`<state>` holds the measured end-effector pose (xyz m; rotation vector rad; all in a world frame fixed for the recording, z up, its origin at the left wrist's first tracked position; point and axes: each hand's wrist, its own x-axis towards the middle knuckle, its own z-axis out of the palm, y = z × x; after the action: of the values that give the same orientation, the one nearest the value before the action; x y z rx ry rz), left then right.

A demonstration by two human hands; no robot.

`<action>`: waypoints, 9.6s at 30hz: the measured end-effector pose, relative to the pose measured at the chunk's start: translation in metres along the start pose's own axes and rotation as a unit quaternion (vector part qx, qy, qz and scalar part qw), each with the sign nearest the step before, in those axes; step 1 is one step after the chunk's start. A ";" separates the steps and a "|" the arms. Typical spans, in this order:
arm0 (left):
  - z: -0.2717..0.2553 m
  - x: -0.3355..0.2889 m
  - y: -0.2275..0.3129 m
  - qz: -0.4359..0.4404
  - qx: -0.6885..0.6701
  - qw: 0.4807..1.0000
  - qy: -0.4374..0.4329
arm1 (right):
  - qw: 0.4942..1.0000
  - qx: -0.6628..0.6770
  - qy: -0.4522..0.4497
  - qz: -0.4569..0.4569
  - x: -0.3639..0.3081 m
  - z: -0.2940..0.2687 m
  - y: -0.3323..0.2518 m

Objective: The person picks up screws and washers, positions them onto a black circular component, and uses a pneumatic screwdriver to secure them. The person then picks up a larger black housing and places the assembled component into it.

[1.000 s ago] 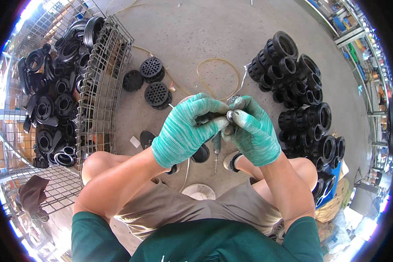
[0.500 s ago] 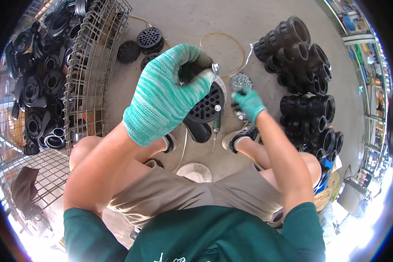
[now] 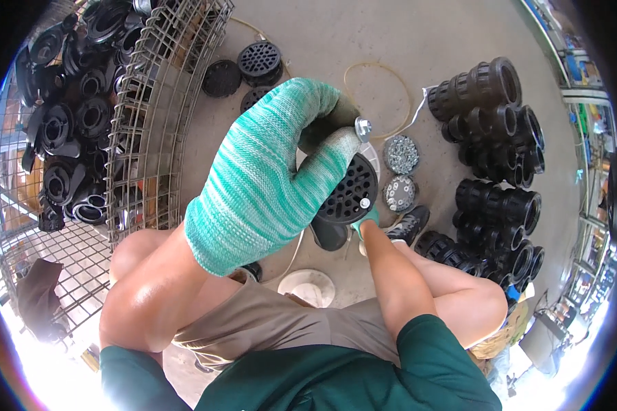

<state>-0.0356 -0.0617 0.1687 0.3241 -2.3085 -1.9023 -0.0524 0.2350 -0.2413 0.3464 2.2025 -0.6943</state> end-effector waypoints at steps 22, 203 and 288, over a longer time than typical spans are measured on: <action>0.007 -0.057 -0.032 -0.142 -0.117 0.976 -0.120 | 0.621 0.618 -0.215 -0.431 -0.277 -0.262 -0.256; 0.040 -0.055 -0.156 0.032 0.280 0.954 -0.105 | 0.785 0.239 -0.095 -0.564 -0.230 -0.154 -0.275; 0.068 -0.085 -0.180 0.001 0.072 0.997 -0.008 | 0.719 0.373 -0.106 -0.576 -0.285 -0.168 -0.218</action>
<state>0.0454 -0.0082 -0.0177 0.3237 -2.4613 -1.7468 -0.0662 0.1489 0.1453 -0.8096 1.5911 -2.1680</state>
